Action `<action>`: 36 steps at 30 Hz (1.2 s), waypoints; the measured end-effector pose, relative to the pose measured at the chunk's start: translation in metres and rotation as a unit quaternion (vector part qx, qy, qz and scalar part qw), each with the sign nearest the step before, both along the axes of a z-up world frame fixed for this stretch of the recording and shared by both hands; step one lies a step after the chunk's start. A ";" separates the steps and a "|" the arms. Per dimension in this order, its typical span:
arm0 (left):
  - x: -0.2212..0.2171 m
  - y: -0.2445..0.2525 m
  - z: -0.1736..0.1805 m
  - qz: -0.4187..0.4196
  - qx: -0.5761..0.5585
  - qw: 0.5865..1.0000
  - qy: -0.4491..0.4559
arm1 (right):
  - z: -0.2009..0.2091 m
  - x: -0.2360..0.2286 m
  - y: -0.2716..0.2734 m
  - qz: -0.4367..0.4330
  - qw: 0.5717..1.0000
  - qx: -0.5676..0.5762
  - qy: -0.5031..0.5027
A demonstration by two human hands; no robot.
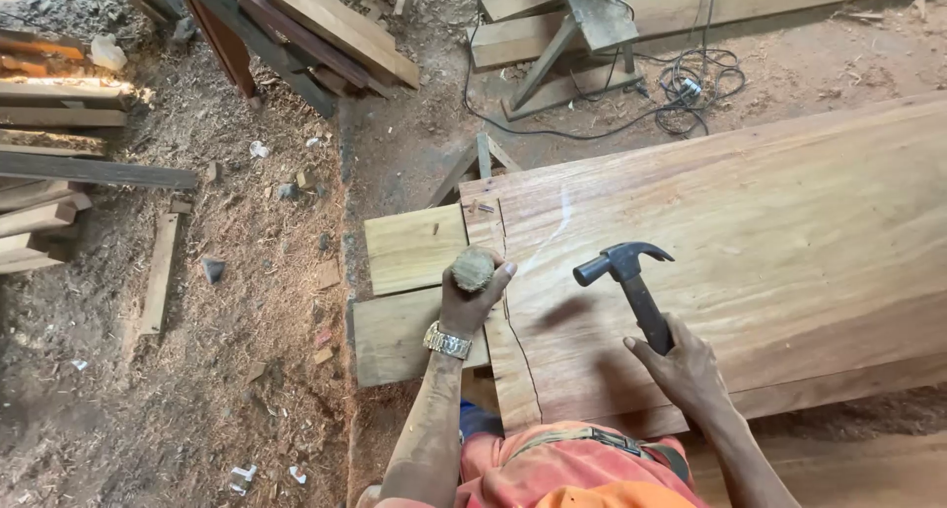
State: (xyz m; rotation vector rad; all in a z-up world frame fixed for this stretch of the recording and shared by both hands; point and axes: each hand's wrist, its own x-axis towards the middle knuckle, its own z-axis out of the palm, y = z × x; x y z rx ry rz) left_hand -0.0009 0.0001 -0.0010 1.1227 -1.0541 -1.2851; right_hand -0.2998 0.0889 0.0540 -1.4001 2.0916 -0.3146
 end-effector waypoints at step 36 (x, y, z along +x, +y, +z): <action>0.053 -0.030 -0.161 0.290 -0.008 0.822 0.490 | 0.110 0.135 -0.095 0.314 0.941 -0.081 0.097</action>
